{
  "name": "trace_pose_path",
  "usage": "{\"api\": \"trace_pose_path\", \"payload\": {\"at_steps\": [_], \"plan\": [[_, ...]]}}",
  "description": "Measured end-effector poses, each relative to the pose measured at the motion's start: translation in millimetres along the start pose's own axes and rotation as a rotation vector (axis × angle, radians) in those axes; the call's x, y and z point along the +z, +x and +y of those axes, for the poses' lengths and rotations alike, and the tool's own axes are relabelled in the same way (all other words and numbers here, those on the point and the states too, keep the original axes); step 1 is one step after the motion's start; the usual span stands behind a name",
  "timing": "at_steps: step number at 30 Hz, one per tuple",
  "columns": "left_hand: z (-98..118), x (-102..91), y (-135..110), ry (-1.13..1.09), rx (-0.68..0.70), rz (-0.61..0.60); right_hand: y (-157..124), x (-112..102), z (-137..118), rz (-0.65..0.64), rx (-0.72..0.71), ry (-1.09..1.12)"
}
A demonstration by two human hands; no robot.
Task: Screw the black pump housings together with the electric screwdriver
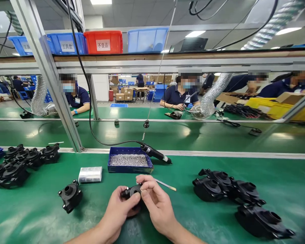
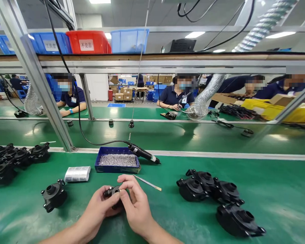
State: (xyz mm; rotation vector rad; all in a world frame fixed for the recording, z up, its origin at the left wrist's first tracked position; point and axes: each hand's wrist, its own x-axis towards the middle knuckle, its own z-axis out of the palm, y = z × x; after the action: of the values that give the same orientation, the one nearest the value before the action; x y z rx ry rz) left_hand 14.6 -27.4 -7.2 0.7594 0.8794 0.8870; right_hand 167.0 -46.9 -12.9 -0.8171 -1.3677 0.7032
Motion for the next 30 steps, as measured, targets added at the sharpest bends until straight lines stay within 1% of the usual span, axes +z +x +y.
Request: {"api": "trace_pose_path", "payload": {"at_steps": [3,4,6,8,9,11,13,16,18,22,27,30], "plan": [[10,-2.8,3,-0.088,0.057,0.010,2,-4,-4,0.075,-0.018,-0.018],[15,-4.5,4,-0.115,0.089,0.009,1,-6,-5,0.090,0.006,-0.032],[23,-7.6,6,-0.176,0.146,0.005,0,-8,-5,0.061,0.130,-0.037],[27,-9.7,7,-0.229,0.174,-0.006,0,-6,-4,0.001,0.310,0.009],[26,-10.2,7,-0.247,0.179,-0.015,1,-4,-3,-0.006,0.385,0.050],[23,-10.0,7,-0.263,0.185,-0.034,4,1,-1,0.030,0.469,0.146],[17,-8.9,7,-0.258,0.187,-0.050,8,4,0,0.102,0.521,0.269],[10,-6.2,7,-0.228,0.185,-0.071,12,3,-1,0.188,0.603,0.450],[9,-4.6,8,-0.214,0.186,-0.074,13,1,-3,0.211,0.637,0.531],[9,-3.1,11,-0.206,0.189,-0.074,12,-2,-8,0.215,0.662,0.623],[8,-5.8,13,-0.219,0.191,-0.052,10,-1,-13,0.240,0.666,0.669],[6,-8.3,15,-0.232,0.185,-0.065,9,0,-14,0.240,0.674,0.694]]}}
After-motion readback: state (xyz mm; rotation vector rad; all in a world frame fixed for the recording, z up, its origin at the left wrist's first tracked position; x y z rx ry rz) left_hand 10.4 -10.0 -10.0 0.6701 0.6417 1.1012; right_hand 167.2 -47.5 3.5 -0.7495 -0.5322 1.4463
